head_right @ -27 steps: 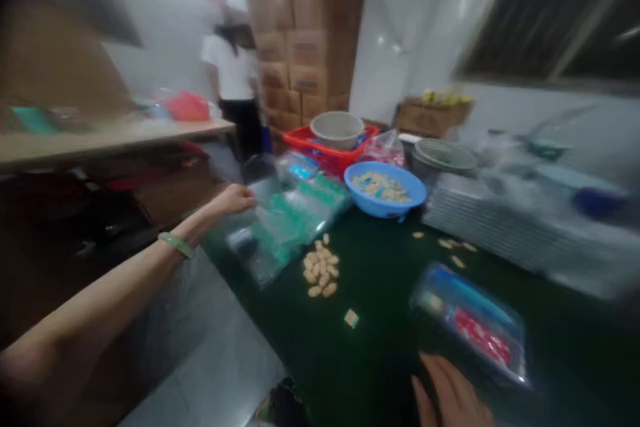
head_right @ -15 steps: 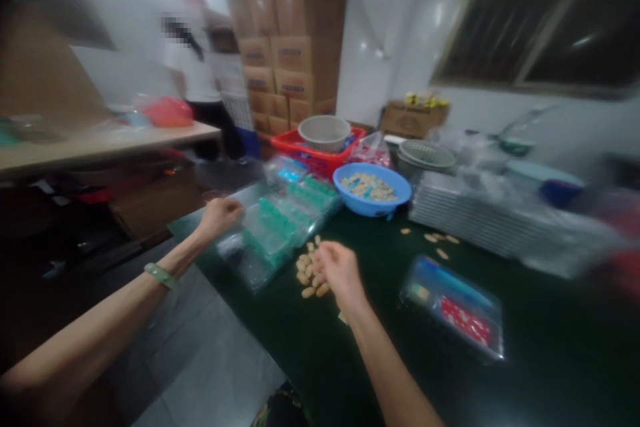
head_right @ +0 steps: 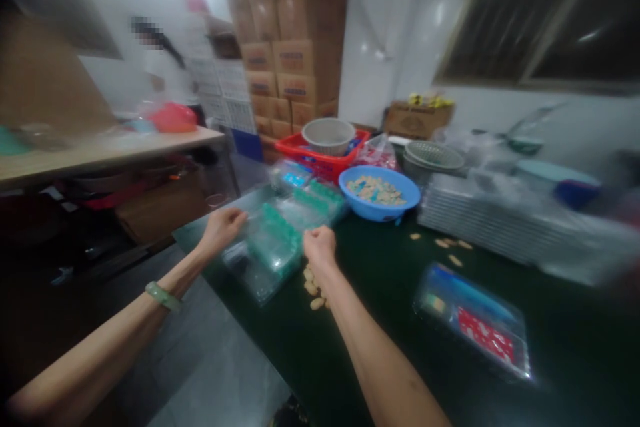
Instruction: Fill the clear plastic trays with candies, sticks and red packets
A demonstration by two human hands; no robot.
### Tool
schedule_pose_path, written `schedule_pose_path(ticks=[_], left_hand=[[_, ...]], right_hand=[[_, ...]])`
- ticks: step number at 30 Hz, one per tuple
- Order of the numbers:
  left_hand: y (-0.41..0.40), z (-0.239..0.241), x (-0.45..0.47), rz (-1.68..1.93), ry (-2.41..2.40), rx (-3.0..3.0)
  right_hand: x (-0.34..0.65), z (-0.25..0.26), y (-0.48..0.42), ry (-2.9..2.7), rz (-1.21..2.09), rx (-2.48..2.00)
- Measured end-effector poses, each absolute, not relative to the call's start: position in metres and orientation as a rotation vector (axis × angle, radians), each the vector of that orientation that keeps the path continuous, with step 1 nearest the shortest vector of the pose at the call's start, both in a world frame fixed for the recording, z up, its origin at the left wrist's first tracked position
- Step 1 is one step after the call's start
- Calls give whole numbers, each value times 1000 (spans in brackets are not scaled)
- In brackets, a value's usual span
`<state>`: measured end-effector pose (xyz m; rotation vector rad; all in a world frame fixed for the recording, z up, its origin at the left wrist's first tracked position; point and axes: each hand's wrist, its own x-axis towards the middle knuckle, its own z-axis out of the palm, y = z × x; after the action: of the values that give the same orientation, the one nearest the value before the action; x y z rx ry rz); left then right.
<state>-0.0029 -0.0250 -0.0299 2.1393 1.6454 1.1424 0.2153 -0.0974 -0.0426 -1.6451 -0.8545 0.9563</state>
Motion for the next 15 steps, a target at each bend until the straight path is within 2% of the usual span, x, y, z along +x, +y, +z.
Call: schedule_pose_path(ticks=[10, 15], left_hand=[[-44, -32, 0, 1181, 1368, 2167], [-39, -32, -4, 1231, 1360, 2245]], right_hand=[[224, -16, -110, -774, 1199, -1454], [229, -14, -118, -732, 1181, -1288]])
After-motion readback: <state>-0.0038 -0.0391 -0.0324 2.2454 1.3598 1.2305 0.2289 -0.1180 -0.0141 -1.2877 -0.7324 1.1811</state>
